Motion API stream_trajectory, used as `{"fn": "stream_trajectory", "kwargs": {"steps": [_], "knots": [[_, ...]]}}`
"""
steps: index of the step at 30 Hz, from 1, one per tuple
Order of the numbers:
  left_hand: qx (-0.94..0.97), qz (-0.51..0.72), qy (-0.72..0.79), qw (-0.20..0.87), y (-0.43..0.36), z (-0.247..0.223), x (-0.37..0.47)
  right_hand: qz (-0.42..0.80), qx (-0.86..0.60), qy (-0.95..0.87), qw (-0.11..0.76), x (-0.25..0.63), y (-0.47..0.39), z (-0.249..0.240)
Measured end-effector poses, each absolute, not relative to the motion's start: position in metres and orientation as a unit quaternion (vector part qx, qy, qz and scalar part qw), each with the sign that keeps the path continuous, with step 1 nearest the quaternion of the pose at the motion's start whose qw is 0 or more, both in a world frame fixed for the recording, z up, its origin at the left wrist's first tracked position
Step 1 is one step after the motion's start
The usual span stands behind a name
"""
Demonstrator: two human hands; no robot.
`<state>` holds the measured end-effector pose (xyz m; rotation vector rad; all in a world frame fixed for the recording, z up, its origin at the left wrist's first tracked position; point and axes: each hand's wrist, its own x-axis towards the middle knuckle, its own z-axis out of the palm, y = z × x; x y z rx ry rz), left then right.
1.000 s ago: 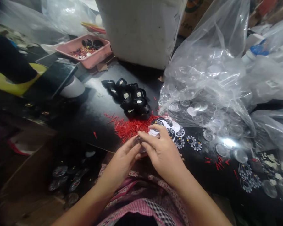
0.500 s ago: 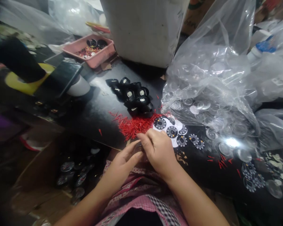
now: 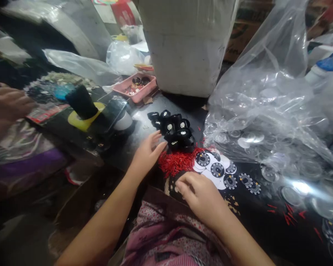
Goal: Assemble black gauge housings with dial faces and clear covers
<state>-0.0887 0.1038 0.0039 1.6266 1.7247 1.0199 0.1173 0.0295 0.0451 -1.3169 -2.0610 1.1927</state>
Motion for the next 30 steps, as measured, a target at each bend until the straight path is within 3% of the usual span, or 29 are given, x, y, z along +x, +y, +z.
{"fn": "stream_trajectory", "kwargs": {"steps": [5,13,15,20,23,26,30], "knots": [[0.598,0.384,0.646,0.278,0.145,-0.003,-0.086,0.456,-0.492,-0.714,0.200,0.128,0.028,0.039],[0.698,0.433,0.551,0.151,0.035,0.013,-0.057,0.506,-0.542,-0.598,0.303,0.117,0.037,0.040],[0.678,0.432,0.552,0.220,0.013,0.013,-0.049,0.493,-0.553,-0.596,0.309,0.119,0.036,0.040],[0.520,0.361,0.532,0.562,-0.008,0.008,-0.045,0.487,-0.542,-0.635,0.255,0.138,0.023,0.043],[0.411,0.328,0.469,0.709,-0.010,0.005,-0.039,0.495,-0.526,-0.656,0.220,0.155,0.020,0.042],[0.270,0.329,0.427,0.798,-0.012,0.005,-0.031,0.359,-0.602,-0.679,0.217,0.175,0.027,0.035],[0.162,0.385,0.401,0.815,-0.010,0.005,-0.024,0.157,-0.685,-0.693,0.162,0.196,0.042,0.023]]}}
